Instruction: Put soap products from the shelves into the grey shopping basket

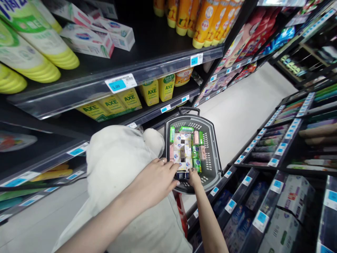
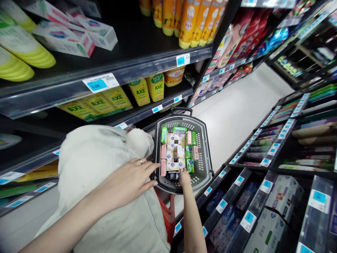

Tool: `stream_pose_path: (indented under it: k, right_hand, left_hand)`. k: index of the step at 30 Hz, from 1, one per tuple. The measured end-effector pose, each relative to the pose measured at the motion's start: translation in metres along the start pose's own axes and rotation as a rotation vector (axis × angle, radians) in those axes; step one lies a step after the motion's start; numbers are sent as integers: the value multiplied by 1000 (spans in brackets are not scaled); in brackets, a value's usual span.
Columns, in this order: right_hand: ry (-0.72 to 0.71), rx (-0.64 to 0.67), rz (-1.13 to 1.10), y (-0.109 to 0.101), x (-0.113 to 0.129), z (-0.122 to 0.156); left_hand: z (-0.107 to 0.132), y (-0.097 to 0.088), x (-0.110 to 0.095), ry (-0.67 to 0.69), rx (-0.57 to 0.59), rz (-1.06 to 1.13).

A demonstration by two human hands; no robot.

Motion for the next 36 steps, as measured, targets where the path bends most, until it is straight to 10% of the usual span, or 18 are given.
stream_pose_path:
  k: [13, 25, 36]
  right_hand:
    - [-3, 19, -98, 11, -12, -10]
    - [-282, 68, 383, 11, 55, -24]
    - [-340, 68, 327, 15, 52, -27]
  left_hand:
    - [1, 1, 0, 6, 24, 9]
    - [-1, 1, 0, -25, 35, 11]
    - [-1, -3, -2, -8, 42, 17]
Point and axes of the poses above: each hand's wrist, its own z-axis away from the middle knuckle, its own y-axis out of the palm, x = y × z, the point moved 4 cm from there along -z, towards the middle knuckle, and after that the axes turned 15 degrees about x, right-handed, at the moved point
